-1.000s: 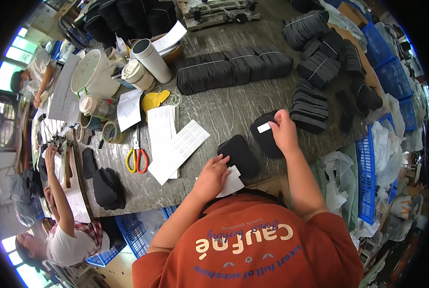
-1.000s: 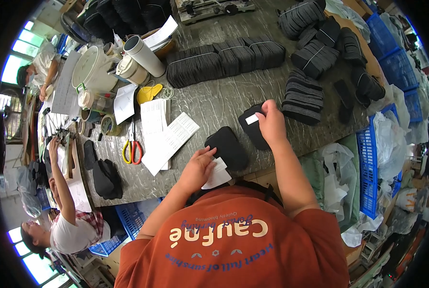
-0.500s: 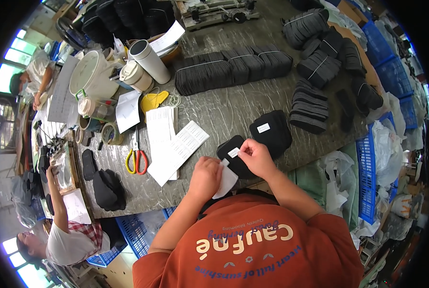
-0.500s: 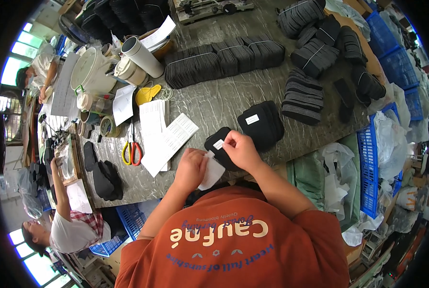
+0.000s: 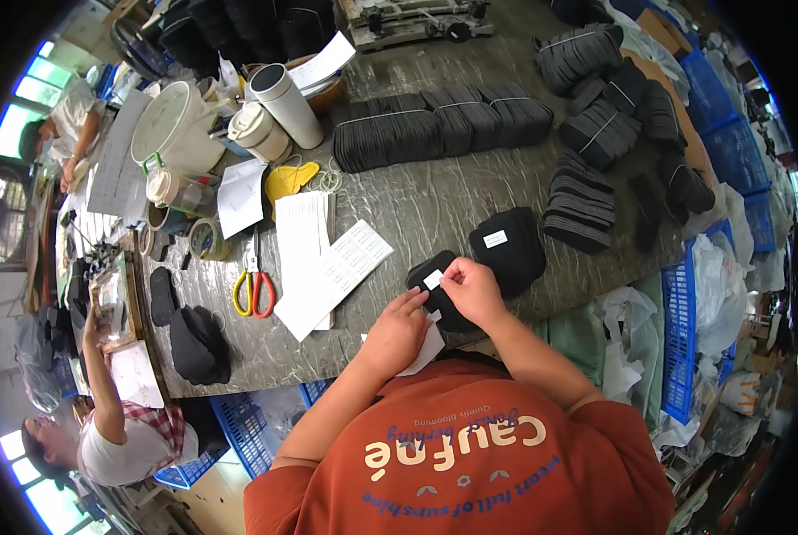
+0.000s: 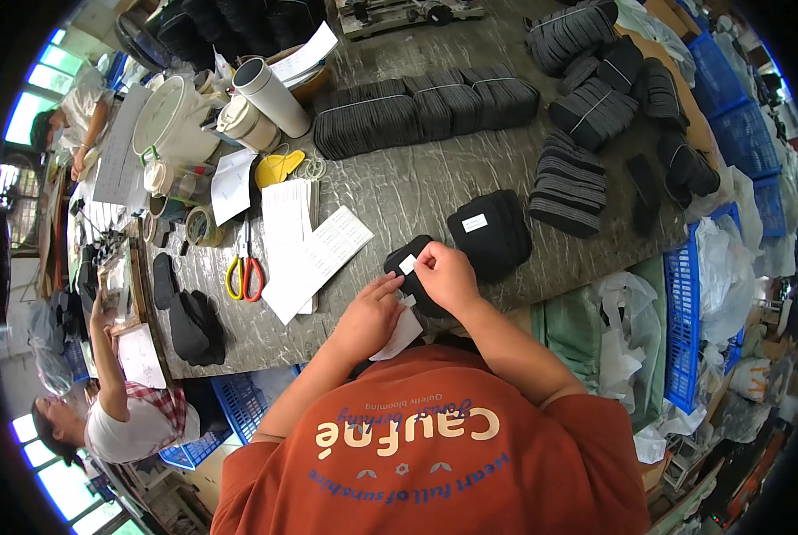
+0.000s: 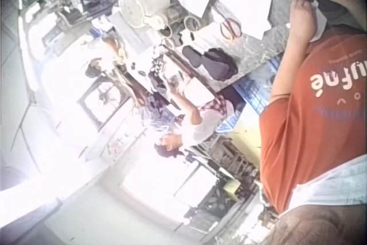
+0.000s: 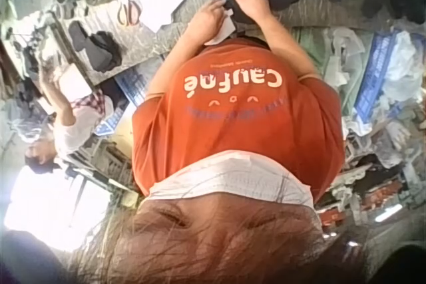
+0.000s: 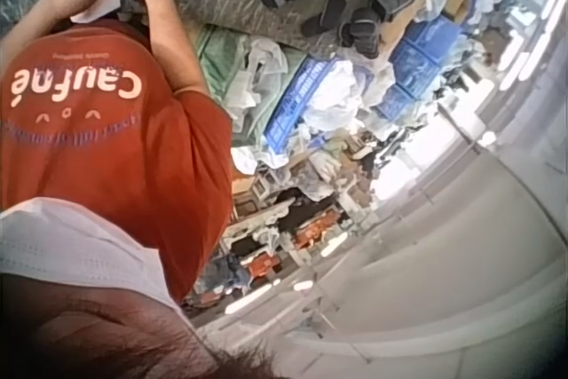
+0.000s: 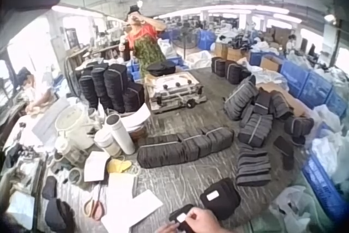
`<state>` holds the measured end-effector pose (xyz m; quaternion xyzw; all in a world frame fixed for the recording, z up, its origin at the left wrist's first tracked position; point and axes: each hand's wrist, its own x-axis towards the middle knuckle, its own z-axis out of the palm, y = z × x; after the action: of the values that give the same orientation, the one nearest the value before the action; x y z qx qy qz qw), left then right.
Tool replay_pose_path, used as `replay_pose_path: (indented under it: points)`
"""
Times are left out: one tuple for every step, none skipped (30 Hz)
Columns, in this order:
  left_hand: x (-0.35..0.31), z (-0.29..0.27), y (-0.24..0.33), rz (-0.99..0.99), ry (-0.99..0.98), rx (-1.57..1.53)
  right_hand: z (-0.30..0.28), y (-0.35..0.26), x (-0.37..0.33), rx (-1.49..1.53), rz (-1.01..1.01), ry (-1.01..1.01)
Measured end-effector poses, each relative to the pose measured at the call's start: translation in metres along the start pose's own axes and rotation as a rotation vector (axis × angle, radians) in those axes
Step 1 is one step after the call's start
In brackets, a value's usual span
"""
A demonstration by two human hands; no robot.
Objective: Attaching adhesive labels to fabric shoe upper components and stacking them.
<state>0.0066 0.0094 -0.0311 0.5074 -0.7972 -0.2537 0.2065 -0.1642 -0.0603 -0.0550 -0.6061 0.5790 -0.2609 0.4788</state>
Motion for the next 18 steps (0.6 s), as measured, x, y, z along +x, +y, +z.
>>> replay_pose_path:
  points:
    - [0.000, 0.000, 0.000, 0.000, 0.000, -0.001, 0.000, 0.000, 0.000, -0.020, -0.011, 0.014]
    - [0.000, 0.000, 0.001, -0.007, -0.005, -0.001, 0.001, 0.001, 0.000, -0.020, -0.011, 0.014]
    - [0.001, 0.000, 0.001, -0.013, -0.010, -0.001, 0.001, 0.001, 0.000, -0.033, -0.010, 0.020]
    - [0.001, 0.000, 0.001, -0.013, -0.010, -0.001, 0.001, 0.001, 0.000, -0.046, -0.010, 0.026]
    - [0.000, 0.000, 0.000, -0.009, -0.013, 0.005, 0.001, 0.001, 0.000, -0.047, -0.010, 0.026]
    - [0.000, 0.001, 0.000, -0.005, -0.016, 0.011, 0.001, 0.002, 0.000, -0.054, -0.007, 0.027]
    - [0.001, 0.001, 0.001, -0.005, -0.015, 0.011, 0.001, 0.002, 0.000, -0.061, -0.004, 0.029]
    - [0.003, 0.000, 0.002, -0.015, -0.027, 0.016, 0.001, 0.002, 0.000, -0.061, -0.004, 0.029]
    - [0.003, 0.000, 0.002, -0.024, -0.039, 0.022, 0.001, 0.000, 0.000, -0.077, -0.025, 0.043]
    - [0.003, 0.001, 0.002, -0.025, -0.038, 0.022, 0.001, -0.001, 0.000, -0.092, -0.047, 0.056]
    - [0.003, 0.002, 0.001, -0.028, -0.058, 0.061, 0.000, -0.004, -0.001, -0.091, -0.047, 0.055]
    - [0.003, 0.002, 0.000, -0.031, -0.078, 0.101, 0.000, -0.008, -0.001, -0.091, -0.060, 0.061]
    - [0.004, 0.001, 0.001, -0.029, -0.079, 0.100, -0.001, -0.009, 0.000, -0.091, -0.071, 0.070]
    - [0.005, 0.000, 0.002, -0.038, -0.097, 0.112, -0.001, -0.007, 0.001, -0.091, -0.071, 0.071]
    - [0.006, 0.000, 0.003, -0.047, -0.116, 0.123, -0.001, -0.003, 0.003, -0.139, -0.088, 0.091]
    - [0.006, 0.000, 0.004, -0.047, -0.116, 0.124, 0.000, 0.000, 0.004, -0.186, -0.107, 0.109]
    - [0.007, 0.000, 0.005, -0.051, -0.110, 0.131, 0.001, 0.001, 0.005, -0.185, -0.108, 0.109]
    - [0.007, 0.001, 0.005, -0.055, -0.105, 0.137, 0.001, 0.002, 0.006, -0.204, -0.098, 0.110]
